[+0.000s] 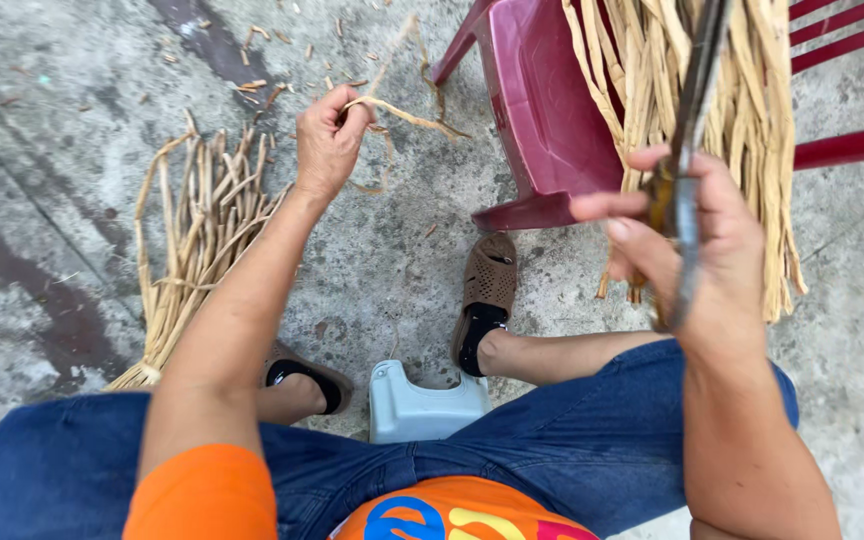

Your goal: The person sits on the floor and uses shears to trim and split dried sticks. They handle the sticks one at a time, cutting them to length and occasionally splitting them before placing them into a pile.

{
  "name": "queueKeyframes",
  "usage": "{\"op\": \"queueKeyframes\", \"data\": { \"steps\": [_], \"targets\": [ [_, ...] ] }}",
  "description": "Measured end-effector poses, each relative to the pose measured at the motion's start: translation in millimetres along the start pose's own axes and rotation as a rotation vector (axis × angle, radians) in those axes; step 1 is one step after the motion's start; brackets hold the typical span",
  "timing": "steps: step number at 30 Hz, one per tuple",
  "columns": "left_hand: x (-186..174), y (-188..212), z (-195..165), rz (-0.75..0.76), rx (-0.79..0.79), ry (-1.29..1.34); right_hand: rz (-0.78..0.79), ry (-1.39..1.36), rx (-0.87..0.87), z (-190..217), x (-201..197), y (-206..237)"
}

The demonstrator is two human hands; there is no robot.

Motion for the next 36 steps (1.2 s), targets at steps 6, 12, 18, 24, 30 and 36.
{"op": "queueKeyframes", "data": {
  "steps": [6, 12, 18, 24, 30, 36],
  "targets": [
    [-15, 74, -210, 0.443, 0.174, -0.175, 0.144, 0.122, -0.449, 9, 22, 82],
    [-23, 180, -328, 0.494, 0.263, -0.093, 0.07, 0.458, -0.659, 2, 59, 150],
    [-52, 231, -323, 0.342, 0.124, 0.174, 0.286, 0.029, -0.548, -7, 101, 170],
    [-45, 253, -293, 0.408, -0.069, 0.087, 0.39, -0.344, -0.337, -8, 124, 173],
    [-48, 256, -277, 0.415, -0.095, -0.024, 0.426, -0.331, -0.287, -4, 153, 170],
    [-51, 250, -269, 0.427, -0.099, -0.001, 0.419, -0.27, -0.428, 5, 172, 160]
  ]
}}
Point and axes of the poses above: each hand's wrist, its own y-axis away from the middle knuckle, its own x-axis out of the palm, z = x × y, the point moved 7 cm from there along -y, towards the middle knuckle, and after that the axes turned 10 degrees about x, right-handed, at the moved point
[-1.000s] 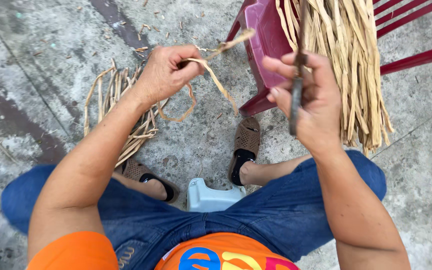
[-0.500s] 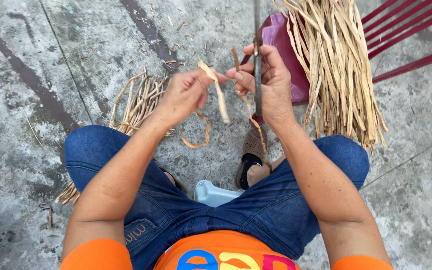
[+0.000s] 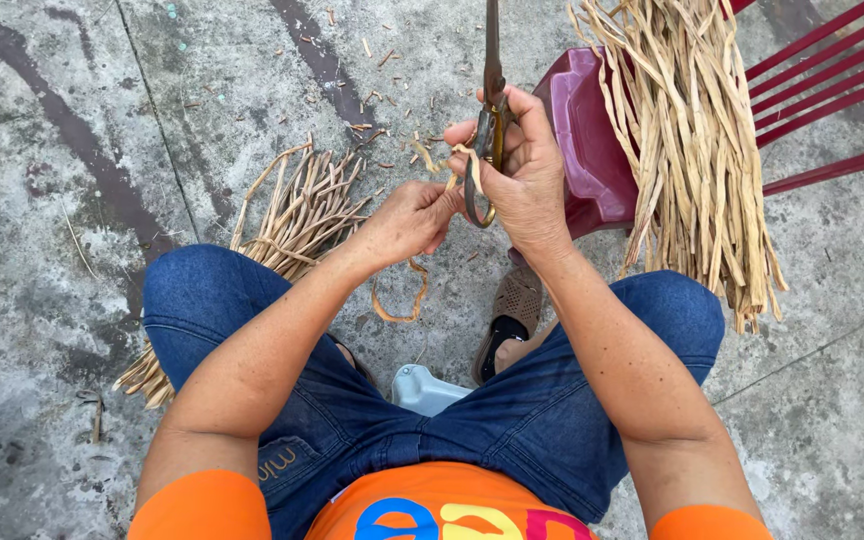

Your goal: The person sits on the floor and uses shears to trim and split dried sticks. They handle the sticks one at a time, cutting them to length and occasionally splitting them before placing them into a pile.

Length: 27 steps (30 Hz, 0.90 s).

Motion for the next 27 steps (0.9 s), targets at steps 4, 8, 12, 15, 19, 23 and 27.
{"op": "queueKeyframes", "data": {
  "steps": [4, 8, 12, 15, 19, 23, 27],
  "targets": [
    [-8, 3, -9, -0.087, 0.013, -0.177, -0.031, 0.058, -0.009, -4, -3, -9],
    [-34, 12, -46, -0.426, 0.211, -0.583, -0.09, -0.003, 0.067, 0, -18, -20],
    [-40, 30, -92, -0.789, 0.741, -0.962, -0.05, -0.119, 0.122, 2, -18, -21],
    [-27, -4, -65, -0.312, 0.7, -0.025, -0.016, -0.143, 0.125, 1, -16, -21],
    [4, -21, -7, -0.084, 0.138, 0.181, -0.201, -0.211, 0.007, 18, -67, -35],
    [12, -15, 6, 0.046, 0.15, 0.331, -0.476, -0.362, -0.084, 35, -161, -34],
    [2, -8, 11, 0.108, 0.121, 0.358, -0.461, -0.453, -0.214, 44, -227, -28]
  ]
}}
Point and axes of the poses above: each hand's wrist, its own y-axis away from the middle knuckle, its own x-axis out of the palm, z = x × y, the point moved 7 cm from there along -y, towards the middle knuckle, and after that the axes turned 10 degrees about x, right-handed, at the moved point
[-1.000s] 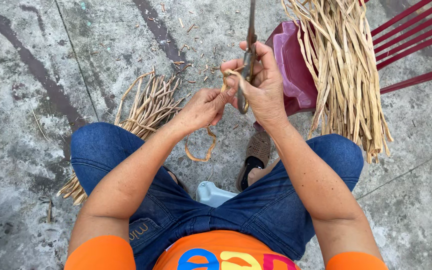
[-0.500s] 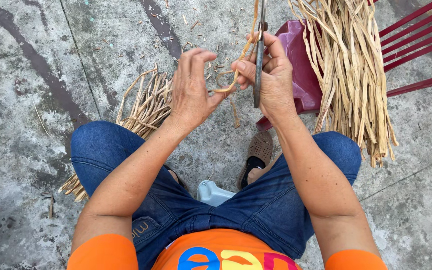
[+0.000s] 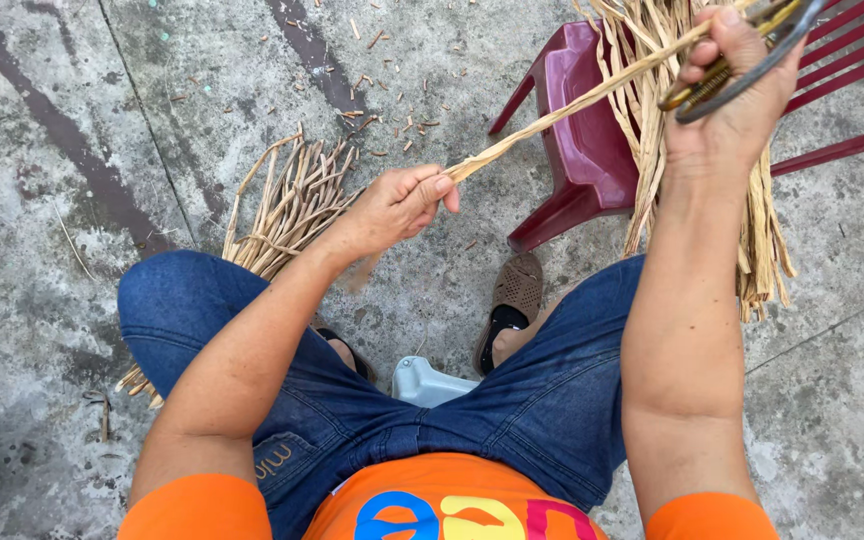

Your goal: The person sits on the floor and uses shears to trim and split dried sticks. They handle the sticks one at a time, cutting them to length and occasionally splitting them before placing them into a pile.

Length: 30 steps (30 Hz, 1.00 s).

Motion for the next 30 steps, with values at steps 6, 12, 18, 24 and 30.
{"op": "queueKeyframes", "data": {
  "steps": [6, 12, 18, 24, 30],
  "targets": [
    [-15, 11, -5, 0.03, -0.071, -0.022, -0.149, 0.03, -0.064, 23, -79, -37],
    [-27, 14, -9, 0.094, -0.111, -0.117, -0.152, -0.092, -0.038, 44, -152, -78],
    [-46, 24, -5, -0.015, -0.204, 0.072, -0.111, -0.057, -0.011, 41, -159, -90],
    [-73, 28, -2, -0.295, -0.096, 0.535, -0.205, 0.389, -0.084, 33, -90, -52],
    [-74, 16, 5, -0.421, 0.06, 0.774, 0.074, 0.506, -0.064, -12, 31, 16]
  ]
}}
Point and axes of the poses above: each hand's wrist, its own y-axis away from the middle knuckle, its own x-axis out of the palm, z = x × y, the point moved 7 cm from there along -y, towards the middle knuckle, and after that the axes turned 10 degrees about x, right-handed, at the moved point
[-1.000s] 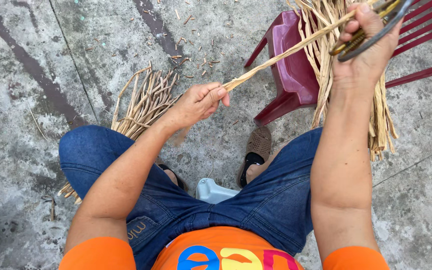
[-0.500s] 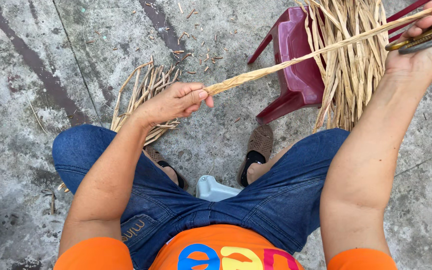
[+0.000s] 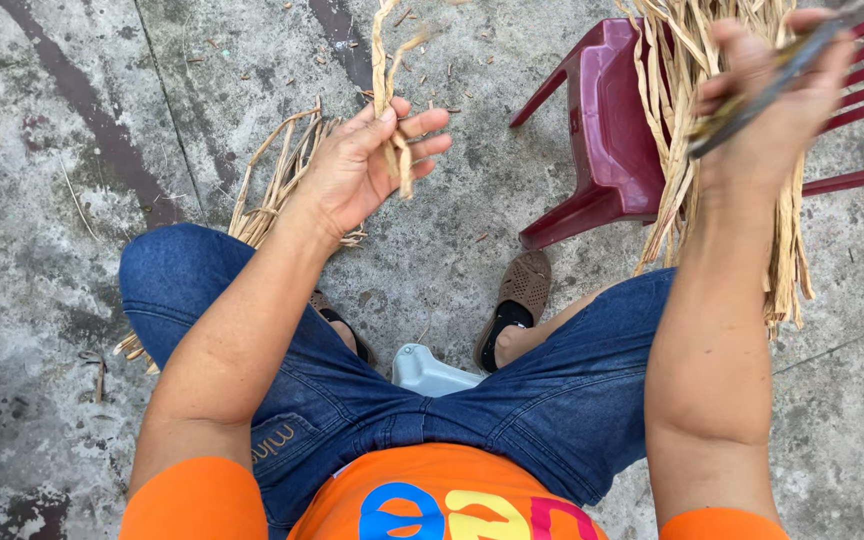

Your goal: The person sits on the floor and uses shears to trim and split dried sticks. They handle the sticks one at a time, cutting them to length and occasionally splitting them before placing them into a pile.

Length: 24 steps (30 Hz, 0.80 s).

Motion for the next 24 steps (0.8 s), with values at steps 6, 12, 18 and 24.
{"op": "queueKeyframes", "data": {
  "steps": [6, 12, 18, 24],
  "targets": [
    [-2, -4, 9, -0.095, 0.034, 0.025, 0.464, 0.183, 0.173, -45, 139, 81],
    [-3, -10, 12, -0.103, 0.125, -0.039, 0.692, 0.221, 0.117, -64, 173, 120],
    [13, -4, 22, -0.036, 0.049, 0.026, 0.616, 0.381, -0.023, -73, 172, 118],
    [16, 0, 26, -0.11, 0.013, 0.055, 0.544, 0.514, -0.052, -78, 177, 110]
  ]
}}
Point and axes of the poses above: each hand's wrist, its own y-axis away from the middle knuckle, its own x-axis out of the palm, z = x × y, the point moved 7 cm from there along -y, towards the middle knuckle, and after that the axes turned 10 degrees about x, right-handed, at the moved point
